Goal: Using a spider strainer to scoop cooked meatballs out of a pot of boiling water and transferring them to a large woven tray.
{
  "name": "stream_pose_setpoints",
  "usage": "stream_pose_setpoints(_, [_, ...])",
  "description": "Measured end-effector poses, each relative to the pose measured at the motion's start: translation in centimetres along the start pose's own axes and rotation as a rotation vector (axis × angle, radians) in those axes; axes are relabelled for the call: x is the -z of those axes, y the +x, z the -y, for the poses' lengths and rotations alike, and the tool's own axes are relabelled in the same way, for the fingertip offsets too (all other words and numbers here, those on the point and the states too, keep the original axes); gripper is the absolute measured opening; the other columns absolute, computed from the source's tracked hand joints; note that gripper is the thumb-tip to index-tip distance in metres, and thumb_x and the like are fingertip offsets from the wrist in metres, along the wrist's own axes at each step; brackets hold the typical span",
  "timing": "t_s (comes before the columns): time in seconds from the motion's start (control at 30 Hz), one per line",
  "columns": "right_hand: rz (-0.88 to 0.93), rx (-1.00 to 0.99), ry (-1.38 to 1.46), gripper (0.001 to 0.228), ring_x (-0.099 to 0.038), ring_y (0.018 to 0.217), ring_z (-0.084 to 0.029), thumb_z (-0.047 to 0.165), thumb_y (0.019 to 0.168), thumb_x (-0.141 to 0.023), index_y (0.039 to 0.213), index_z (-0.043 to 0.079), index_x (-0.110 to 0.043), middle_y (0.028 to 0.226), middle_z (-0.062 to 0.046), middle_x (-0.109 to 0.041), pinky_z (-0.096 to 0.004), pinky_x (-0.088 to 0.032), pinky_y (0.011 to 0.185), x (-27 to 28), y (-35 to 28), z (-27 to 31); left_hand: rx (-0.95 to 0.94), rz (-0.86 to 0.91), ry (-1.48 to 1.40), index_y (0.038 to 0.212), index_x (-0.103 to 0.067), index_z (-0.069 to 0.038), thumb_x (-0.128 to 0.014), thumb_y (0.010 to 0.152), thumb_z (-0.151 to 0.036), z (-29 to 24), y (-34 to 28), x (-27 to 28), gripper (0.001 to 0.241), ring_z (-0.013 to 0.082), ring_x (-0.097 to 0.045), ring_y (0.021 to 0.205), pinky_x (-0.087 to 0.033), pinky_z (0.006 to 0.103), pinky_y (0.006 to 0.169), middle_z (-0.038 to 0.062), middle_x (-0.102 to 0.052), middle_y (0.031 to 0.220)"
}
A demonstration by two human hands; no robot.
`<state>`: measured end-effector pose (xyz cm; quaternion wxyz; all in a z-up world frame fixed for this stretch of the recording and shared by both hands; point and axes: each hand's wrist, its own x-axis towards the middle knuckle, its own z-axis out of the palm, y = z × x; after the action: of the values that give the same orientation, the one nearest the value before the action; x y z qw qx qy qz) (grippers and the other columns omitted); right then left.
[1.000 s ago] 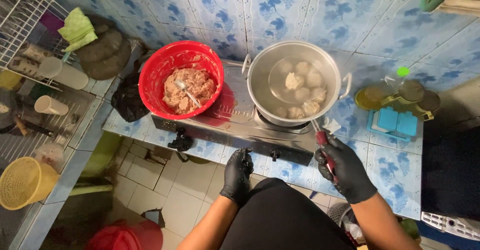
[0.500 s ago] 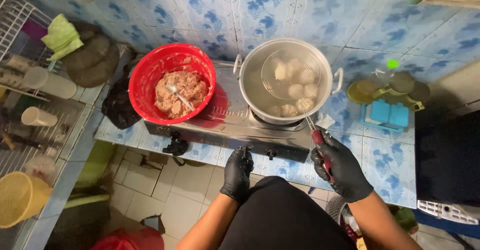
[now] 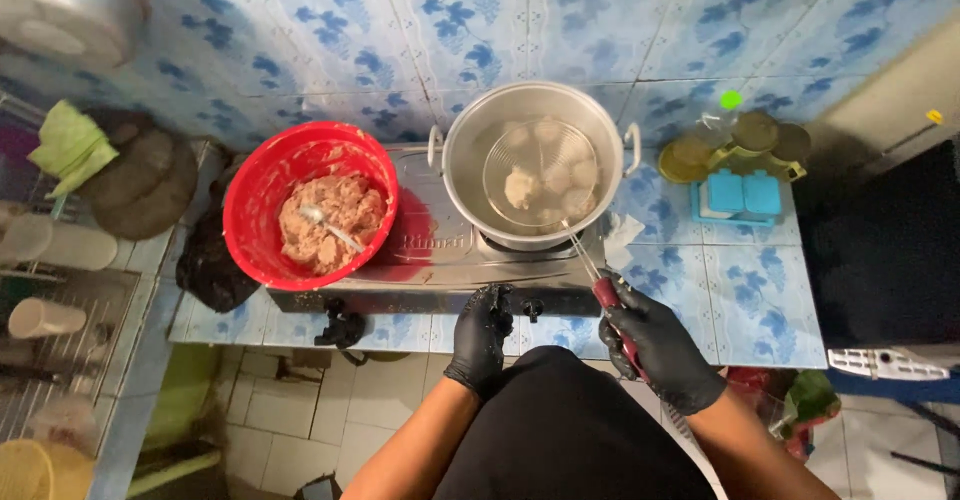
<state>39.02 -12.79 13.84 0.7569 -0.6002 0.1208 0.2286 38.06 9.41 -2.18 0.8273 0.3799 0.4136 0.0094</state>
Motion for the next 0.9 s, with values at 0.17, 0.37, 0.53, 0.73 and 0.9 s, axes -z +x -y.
stream_pose_setpoints(0.17, [-0.011,-0.004,0.011,0.054,-0.044,0.035,-0.031,0.001,0.096,-0.055,0.149,-0.003,-0.046,0.063,-0.029,-0.053,-0.035,-0.037,0.027,-0.1,-0.7,-1.0,0.015,-0.014,0.073,0.083,-0.075,-0.008,-0.072,0.086,-0.021,-0.7,-0.3,0.3,0.013,0.0208,-0.06,0.05,-0.051,0.0272,0.047,0.009,-0.057,0.061])
stream_pose_setpoints(0.37, [0.01,-0.182,0.008,0.062,-0.034,0.039,-0.021,0.013,0.098,-0.048,0.159,0.018,-0.043,0.067,-0.015,-0.045,-0.033,-0.031,0.035,-1.0,-1.7,-1.2,-0.005,0.126,0.119,0.069,-0.048,-0.014,-0.063,0.094,-0.021,-5.1,-4.5,-1.1,0.029,0.0145,-0.036,0.052,-0.028,0.0304,0.05,0.001,-0.04,0.059])
stream_pose_setpoints(0.53, [0.017,-0.145,0.1,0.065,-0.036,0.04,-0.022,0.008,0.097,-0.049,0.16,0.02,-0.039,0.067,-0.018,-0.047,-0.034,-0.033,0.033,-0.6,-1.6,-4.1,0.06,0.084,0.074,0.062,-0.038,-0.02,-0.065,0.094,-0.019,-5.1,-4.3,0.4,0.042,0.0127,-0.029,0.052,-0.023,0.0309,0.053,-0.002,-0.034,0.056])
stream_pose_setpoints(0.73, [-0.053,-0.108,0.116,0.063,-0.04,0.043,-0.021,0.007,0.097,-0.051,0.158,0.018,-0.043,0.065,-0.015,-0.048,-0.032,-0.036,0.032,-1.6,-3.5,-4.9,0.085,0.154,0.138,0.075,-0.062,-0.013,-0.065,0.094,-0.024,-5.2,-3.6,1.2,0.022,0.0127,-0.034,0.054,-0.027,0.0295,0.053,-0.002,-0.039,0.059])
stream_pose_setpoints(0.9, [-0.003,-0.027,0.124,0.057,-0.039,0.037,-0.019,0.01,0.1,-0.048,0.157,0.016,-0.046,0.063,-0.013,-0.051,-0.033,-0.036,0.036,-2.2,-5.5,-6.3,0.1,0.245,0.124,0.068,-0.048,-0.017,-0.062,0.093,-0.016,-4.4,-3.4,2.0,0.029,0.0119,-0.032,0.054,-0.025,0.0289,0.052,-0.002,-0.038,0.06])
